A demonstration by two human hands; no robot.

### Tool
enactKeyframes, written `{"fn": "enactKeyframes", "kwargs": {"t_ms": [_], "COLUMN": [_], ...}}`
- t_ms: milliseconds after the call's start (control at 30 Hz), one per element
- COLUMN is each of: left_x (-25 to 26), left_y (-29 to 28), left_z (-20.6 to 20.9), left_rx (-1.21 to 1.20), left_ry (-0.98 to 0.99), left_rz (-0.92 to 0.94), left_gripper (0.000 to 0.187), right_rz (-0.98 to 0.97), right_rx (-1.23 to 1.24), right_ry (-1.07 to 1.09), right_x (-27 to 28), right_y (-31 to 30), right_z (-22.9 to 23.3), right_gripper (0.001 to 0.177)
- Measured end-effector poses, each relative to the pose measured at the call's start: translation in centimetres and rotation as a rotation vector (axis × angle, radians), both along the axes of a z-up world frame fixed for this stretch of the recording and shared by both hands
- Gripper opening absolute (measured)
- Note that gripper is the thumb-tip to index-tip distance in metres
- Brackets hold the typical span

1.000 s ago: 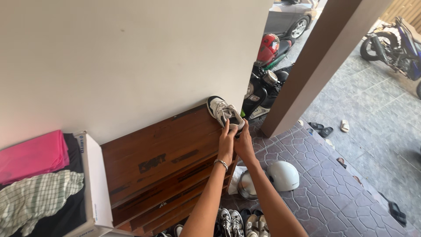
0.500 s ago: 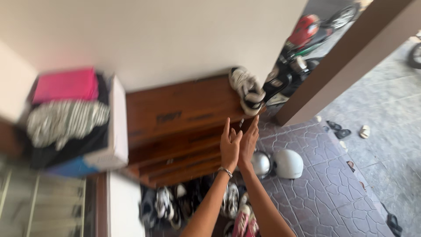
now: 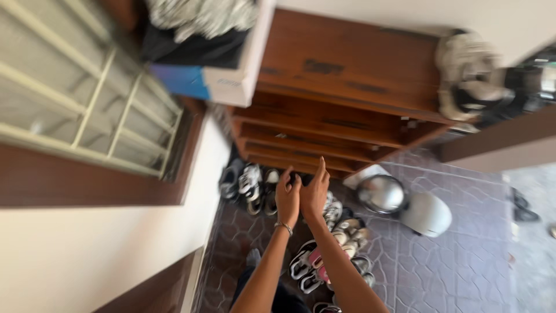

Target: The person organizes a pile of shoes on the floor by picking them up one by one and placing them onto a wooden shoe rack. They arrange various types of footwear, including sneakers, sandals, and flip-flops, on the shelves.

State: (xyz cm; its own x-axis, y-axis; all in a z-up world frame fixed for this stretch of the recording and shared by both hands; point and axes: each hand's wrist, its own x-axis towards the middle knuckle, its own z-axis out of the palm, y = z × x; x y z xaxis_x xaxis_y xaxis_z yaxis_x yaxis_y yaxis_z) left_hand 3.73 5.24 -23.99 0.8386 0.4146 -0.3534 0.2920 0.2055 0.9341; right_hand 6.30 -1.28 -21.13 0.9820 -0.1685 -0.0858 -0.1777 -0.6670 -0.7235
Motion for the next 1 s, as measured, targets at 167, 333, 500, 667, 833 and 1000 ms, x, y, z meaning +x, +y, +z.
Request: {"fn": "enactKeyframes", "kwargs": {"t_ms": [167,333,500,667,833,1000], "left_x": [-5.4,-7.6,-8.3,-8.1,-7.6,-6.2], "left_y": [3.6,6.6,9.8,12.7,15.3,17.7], "left_z": [-5.8,-13.3,-22.6,-33.9,-45.0,-52.4], "left_rx": [0.137,0.113,0.146,0.226,0.305,0.184], "left_ry": [0.302,0.426,0.437,0.341,0.293,0.251], "left_rz": [-0.016,0.022,0.083,0.158,0.203,0.232], "left_gripper": [0.05,0.05,0.05,0.051,0.051,0.053], "right_rz": [0.119,0.223,0.261,0.321,0.433,0.458], "right_rx": [-0.003,-0.014,-0.024,0.024,0.018,0.016], "right_ry": [0.182,0.244,0.205,0.125,0.063,0.326], "right_x": [-4.1,-6.1,-6.9,-6.9,-6.3,-5.3], "right_y": [3.7,6.2,8.4,11.2,14.2,16.8], "right_z": [-7.5,-16.4,-25.9,-36.4,-45.1,-53.0], "right_gripper": [0.084,0.082,0.086,0.088,0.087,0.086]}}
